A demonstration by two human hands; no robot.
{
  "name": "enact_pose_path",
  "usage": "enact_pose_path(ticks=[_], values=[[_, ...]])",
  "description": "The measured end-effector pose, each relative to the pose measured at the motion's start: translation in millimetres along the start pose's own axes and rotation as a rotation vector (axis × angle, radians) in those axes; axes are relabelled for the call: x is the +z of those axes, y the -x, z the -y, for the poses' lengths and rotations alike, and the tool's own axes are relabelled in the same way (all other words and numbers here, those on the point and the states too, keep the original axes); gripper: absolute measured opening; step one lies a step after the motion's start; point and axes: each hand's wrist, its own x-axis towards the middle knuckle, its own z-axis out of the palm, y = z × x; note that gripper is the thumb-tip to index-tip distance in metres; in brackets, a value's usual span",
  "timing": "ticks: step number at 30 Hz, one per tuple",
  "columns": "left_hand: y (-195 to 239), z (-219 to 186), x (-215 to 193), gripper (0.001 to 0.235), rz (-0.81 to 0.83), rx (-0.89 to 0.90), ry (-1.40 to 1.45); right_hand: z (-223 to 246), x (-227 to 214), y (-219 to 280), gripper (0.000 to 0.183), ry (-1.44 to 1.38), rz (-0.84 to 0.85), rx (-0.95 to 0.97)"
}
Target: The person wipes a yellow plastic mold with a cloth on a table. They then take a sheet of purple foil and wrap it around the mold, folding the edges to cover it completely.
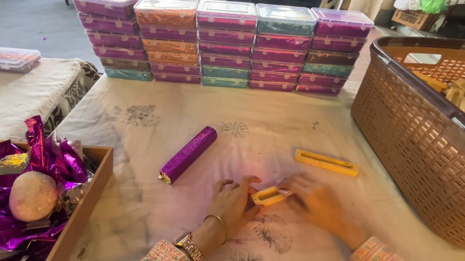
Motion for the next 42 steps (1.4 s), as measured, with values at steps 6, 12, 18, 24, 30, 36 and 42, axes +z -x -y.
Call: enact_pose_path(ticks=[6, 12, 18, 24, 30, 36, 42], values=[[-2.0, 7.4, 1.5, 0.057, -0.039, -0.006, -0.055, -25.8, -8.6, 10.5, 0.027, 0.063, -0.022, 0.196], [-4.8, 20.3, -3.0, 0.051, -0.07, -0.081, -0.097, -77.1, -31.7, 32.2, 0.032, 0.337, -0.325, 0.396], [-5.4, 25.0, 5.7, 0.05, -0.091, -0.045, -0.089, -119.7, -22.9, 55.6, 0.04, 0.611, -0.309, 0.429], [-3.4, 22.0, 1.7, 0.048, -0.179, 0.038, -0.12, -130.1, 14.7, 55.6, 0.054, 0.479, -0.086, 0.444], [-2.2, 15.2, -6.8, 0.027, -0.322, 0.107, -0.163, -87.2, -10.2, 33.8, 0.035, 0.278, -0.257, 0.389], [-3.3, -6.8, -23.8, 0.057, -0.407, 0.185, -0.001, -43.3, 1.3, 16.9, 0.035, -0.466, -0.119, 0.347], [-4.4, 22.2, -7.6, 0.04, -0.34, 0.255, -0.152, -26.0, -6.4, 10.5, 0.035, -0.766, 0.098, 0.664]])
